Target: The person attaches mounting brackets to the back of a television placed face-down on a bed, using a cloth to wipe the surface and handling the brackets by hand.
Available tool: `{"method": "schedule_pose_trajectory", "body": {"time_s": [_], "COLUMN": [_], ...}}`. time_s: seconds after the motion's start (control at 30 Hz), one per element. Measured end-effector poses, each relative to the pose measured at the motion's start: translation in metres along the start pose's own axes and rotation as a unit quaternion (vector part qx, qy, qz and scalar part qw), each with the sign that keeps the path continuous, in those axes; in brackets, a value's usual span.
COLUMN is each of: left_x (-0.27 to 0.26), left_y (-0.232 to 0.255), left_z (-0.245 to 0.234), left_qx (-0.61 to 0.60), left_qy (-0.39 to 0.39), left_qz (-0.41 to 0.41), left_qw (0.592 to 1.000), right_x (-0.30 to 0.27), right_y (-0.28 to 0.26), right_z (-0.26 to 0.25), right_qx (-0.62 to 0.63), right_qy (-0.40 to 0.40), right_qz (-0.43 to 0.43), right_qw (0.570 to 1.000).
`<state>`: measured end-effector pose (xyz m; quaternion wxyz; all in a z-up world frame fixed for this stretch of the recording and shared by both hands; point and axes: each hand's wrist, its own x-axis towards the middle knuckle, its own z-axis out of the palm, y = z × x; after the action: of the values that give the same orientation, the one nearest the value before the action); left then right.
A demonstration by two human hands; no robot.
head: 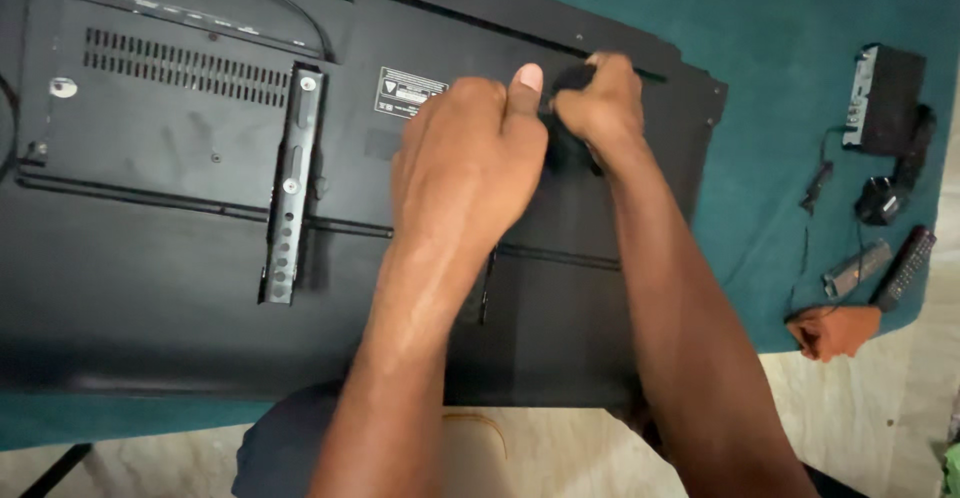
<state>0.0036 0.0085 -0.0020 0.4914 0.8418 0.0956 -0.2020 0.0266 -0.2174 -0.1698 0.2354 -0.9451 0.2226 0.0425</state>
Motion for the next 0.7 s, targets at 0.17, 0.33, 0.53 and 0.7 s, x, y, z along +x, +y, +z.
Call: {"method": "schedule_pose_trajectory", "body": {"time_s": [0.17, 0.33, 0.53, 0.7], "left_x": [0.0, -0.001, 0.0, 0.0], "left_y": [0.001, -0.005, -0.017, -0.015], "left_z": [0.0, -0.001, 0.01, 0.014], "left_qx": [0.004, 0.028, 0.097, 0.021], "left_qy": [-0.002, 0.034, 0.036, -0.119], "left_qz": [0.005, 0.005, 0.04, 0.04], "left_qw": [1.0, 0.999, 0.994, 0.992], "right_x": [-0.017, -0.074, -0.127, -0.146], "right_y": [0.003, 0.012, 0.014, 0.01], "right_z": [-0.006, -0.048, -0.054, -0.054], "right_qx": [0.183, 0.538, 0.67, 0.717], "right_qy": [-0.004, 0.002, -0.071, -0.116], "right_qz": [0.02, 0.148, 0.124, 0.121], "right_qw": [0.983, 0.83, 0.728, 0.677]}}
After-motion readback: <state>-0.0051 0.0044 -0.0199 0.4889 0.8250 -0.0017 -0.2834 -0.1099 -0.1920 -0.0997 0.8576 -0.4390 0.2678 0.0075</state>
